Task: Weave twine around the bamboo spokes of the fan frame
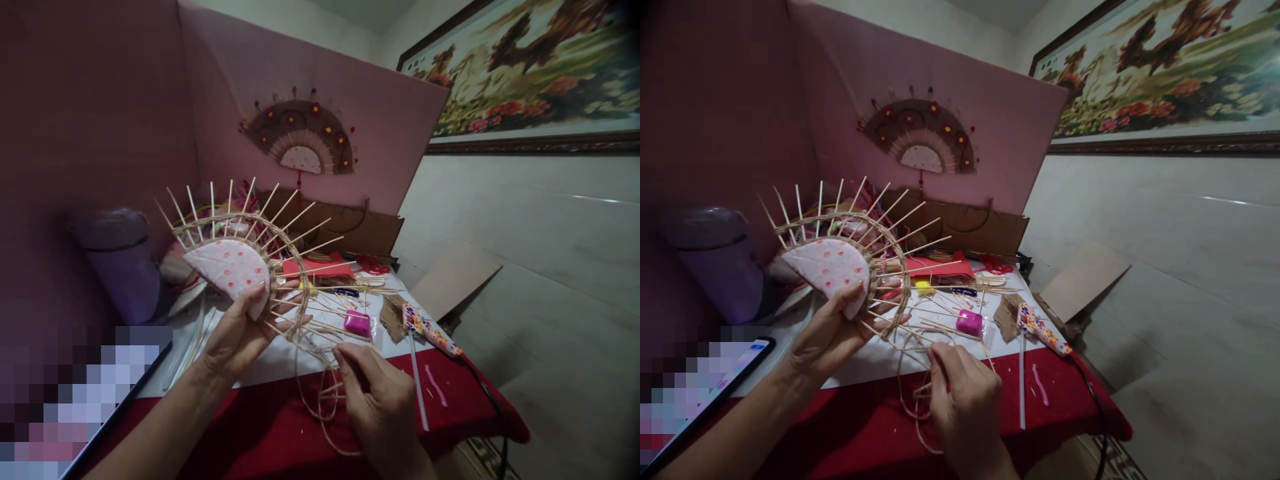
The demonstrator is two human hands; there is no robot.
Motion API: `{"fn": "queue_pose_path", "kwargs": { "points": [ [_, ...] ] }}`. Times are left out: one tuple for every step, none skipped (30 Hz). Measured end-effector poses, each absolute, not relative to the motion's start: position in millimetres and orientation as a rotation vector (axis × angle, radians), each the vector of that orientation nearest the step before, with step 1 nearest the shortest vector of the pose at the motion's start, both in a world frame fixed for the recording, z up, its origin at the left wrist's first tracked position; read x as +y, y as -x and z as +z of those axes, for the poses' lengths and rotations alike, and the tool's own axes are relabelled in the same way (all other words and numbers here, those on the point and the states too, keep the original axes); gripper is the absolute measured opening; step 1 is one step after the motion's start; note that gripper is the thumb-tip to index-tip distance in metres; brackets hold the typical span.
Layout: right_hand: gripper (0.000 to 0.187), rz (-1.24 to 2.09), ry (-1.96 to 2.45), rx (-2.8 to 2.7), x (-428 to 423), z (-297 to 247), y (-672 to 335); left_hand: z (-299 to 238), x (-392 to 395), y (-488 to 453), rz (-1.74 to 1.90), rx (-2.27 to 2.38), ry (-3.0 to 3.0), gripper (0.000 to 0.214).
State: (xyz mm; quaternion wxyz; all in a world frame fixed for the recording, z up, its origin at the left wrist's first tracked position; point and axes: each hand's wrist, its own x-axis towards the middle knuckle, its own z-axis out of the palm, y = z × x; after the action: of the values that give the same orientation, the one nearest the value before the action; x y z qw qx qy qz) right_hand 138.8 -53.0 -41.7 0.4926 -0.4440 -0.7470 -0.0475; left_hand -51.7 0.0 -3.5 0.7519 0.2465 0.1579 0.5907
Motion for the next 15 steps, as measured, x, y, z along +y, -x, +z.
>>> {"fn": "queue_pose_path", "kwargs": {
  "points": [
    [0.011, -0.132, 1.073, -1.826, -55.3, -41.9, -141.5, -2.6, 0.2, 52.1, 1.300, 0.348, -0.526, 0.022],
    [0.011, -0.138, 1.079, -1.836, -57.4, -42.1, -144.4, -1.6, 0.4, 52.6, 1.313, 0.351, -0.511, 0.021],
    [0.011, -0.135, 1.095, -1.844, -59.4, -42.3, -147.5, -0.5, 0.4, 53.0, 1.327, 0.352, -0.491, 0.020],
    [0.011, -0.126, 1.113, -1.848, -61.1, -42.8, -150.7, 0.6, 0.4, 53.6, 1.342, 0.353, -0.469, 0.019],
    [0.011, -0.112, 1.129, -1.845, -62.4, -43.6, -154.1, 1.6, 0.4, 54.3, 1.353, 0.355, -0.448, 0.018],
    [0.012, -0.093, 1.137, -1.835, -63.2, -44.7, -157.5, 2.5, 0.4, 55.1, 1.363, 0.360, -0.429, 0.017],
    [0.013, -0.063, 1.136, -1.817, -63.7, -46.0, -160.6, 3.2, 0.4, 56.1, 1.369, 0.365, -0.416, 0.016],
    [0.013, -0.018, 1.135, -1.796, -63.6, -47.5, -163.2, 3.7, 0.6, 57.1, 1.374, 0.372, -0.408, 0.017],
    [0.013, 0.049, 1.141, -1.778, -63.1, -49.0, -164.9, 4.0, 0.7, 57.8, 1.376, 0.380, -0.404, 0.018],
    [0.013, 0.127, 1.156, -1.759, -62.0, -50.3, -165.5, 4.0, 0.7, 58.3, 1.370, 0.389, -0.400, 0.019],
    [0.013, 0.207, 1.178, -1.741, -60.5, -51.4, -164.7, 3.7, 0.7, 58.4, 1.356, 0.396, -0.394, 0.020],
    [0.014, 0.281, 1.203, -1.723, -58.3, -52.1, -162.6, 3.2, 0.5, 57.9, 1.333, 0.397, -0.387, 0.020],
    [0.015, 0.347, 1.229, -1.705, -55.5, -52.4, -159.2, 2.5, 0.2, 57.0, 1.303, 0.394, -0.382, 0.019],
    [0.016, 0.404, 1.252, -1.691, -52.1, -52.3, -154.6, 1.7, -0.3, 55.6, 1.270, 0.387, -0.380, 0.019],
    [0.018, 0.454, 1.272, -1.677, -48.2, -52.0, -149.1, 0.9, -0.9, 54.0, 1.237, 0.379, -0.380, 0.018]
  ]
}}
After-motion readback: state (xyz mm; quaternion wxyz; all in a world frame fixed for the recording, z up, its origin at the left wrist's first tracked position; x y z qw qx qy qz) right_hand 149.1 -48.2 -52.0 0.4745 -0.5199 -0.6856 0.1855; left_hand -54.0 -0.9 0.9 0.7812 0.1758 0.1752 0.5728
